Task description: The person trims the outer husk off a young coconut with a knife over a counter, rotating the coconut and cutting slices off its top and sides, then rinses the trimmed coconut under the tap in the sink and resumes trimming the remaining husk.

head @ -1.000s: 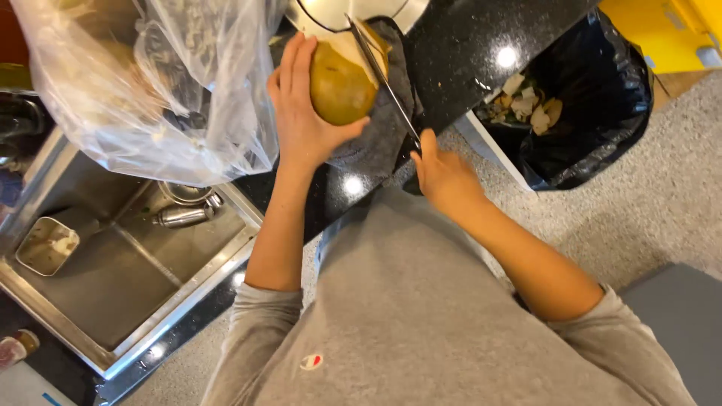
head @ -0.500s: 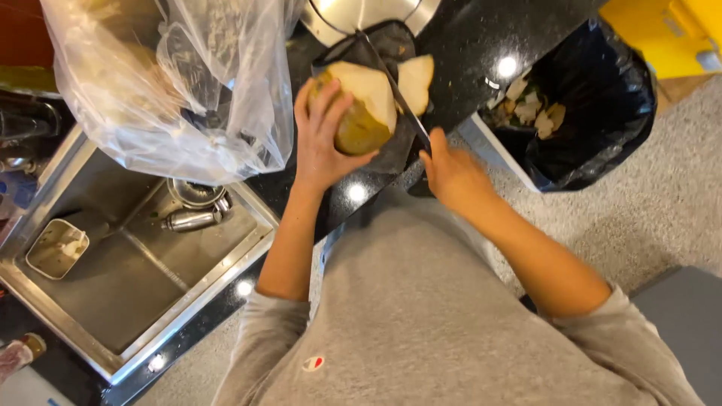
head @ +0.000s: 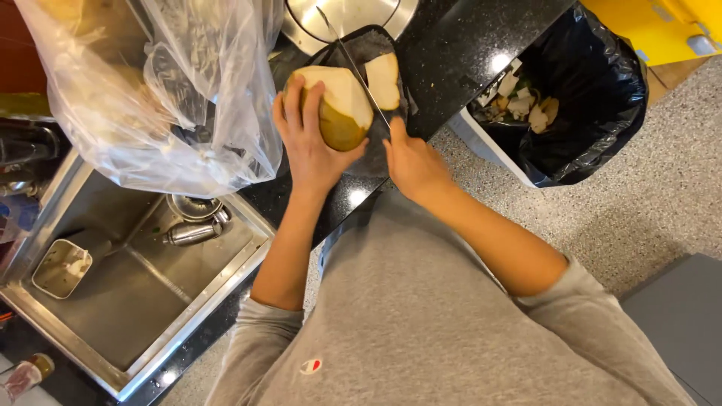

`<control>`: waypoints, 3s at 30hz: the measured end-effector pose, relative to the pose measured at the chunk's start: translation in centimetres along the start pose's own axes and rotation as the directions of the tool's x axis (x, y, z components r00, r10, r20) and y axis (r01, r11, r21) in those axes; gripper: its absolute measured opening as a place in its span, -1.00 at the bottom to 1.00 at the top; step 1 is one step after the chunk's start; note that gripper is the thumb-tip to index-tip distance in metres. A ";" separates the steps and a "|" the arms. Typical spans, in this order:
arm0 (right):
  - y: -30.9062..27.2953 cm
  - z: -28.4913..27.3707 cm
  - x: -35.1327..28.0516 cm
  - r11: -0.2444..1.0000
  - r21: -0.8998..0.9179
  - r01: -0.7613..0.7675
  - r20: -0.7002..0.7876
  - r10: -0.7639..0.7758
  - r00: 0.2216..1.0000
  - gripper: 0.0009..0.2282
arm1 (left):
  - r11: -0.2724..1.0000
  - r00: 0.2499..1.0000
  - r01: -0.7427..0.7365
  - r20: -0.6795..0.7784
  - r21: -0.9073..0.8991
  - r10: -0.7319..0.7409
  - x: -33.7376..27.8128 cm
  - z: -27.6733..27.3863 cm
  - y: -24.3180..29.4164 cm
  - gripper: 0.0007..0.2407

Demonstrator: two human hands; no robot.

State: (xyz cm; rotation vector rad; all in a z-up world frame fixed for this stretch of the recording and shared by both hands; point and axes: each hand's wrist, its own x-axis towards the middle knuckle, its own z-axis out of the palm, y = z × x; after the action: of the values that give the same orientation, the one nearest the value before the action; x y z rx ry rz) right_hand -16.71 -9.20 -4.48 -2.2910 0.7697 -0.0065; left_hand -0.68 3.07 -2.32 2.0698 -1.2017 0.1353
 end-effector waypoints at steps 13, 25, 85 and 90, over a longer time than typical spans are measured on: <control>2.2 1.3 -1.0 0.995 -0.083 -0.059 0.010 0.060 0.998 -0.75 | 0.998 0.998 0.031 -0.048 0.052 -0.028 -0.6 1.2 0.1 -0.20; -2.7 -6.6 -5.5 0.966 -0.134 -0.220 0.265 0.249 0.931 -0.75 | 0.996 0.980 0.049 0.196 -0.080 -0.033 3.0 -2.3 0.3 -0.14; -0.3 -4.5 -3.3 0.994 0.103 -0.045 -0.009 0.046 0.999 -0.78 | 0.960 0.977 0.152 0.186 -0.235 -0.109 0.9 -1.1 -0.7 -0.08; -0.7 -3.2 -1.4 0.995 0.086 0.054 -0.056 -0.049 0.997 -0.78 | 0.977 0.988 0.132 0.099 -0.166 -0.116 0.3 -0.4 0.6 -0.16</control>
State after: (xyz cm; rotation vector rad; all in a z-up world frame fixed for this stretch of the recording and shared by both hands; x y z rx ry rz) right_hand -18.22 -10.09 -1.35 -2.2351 0.7233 -0.1238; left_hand -0.86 2.91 -1.61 2.0087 -1.0921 -0.1169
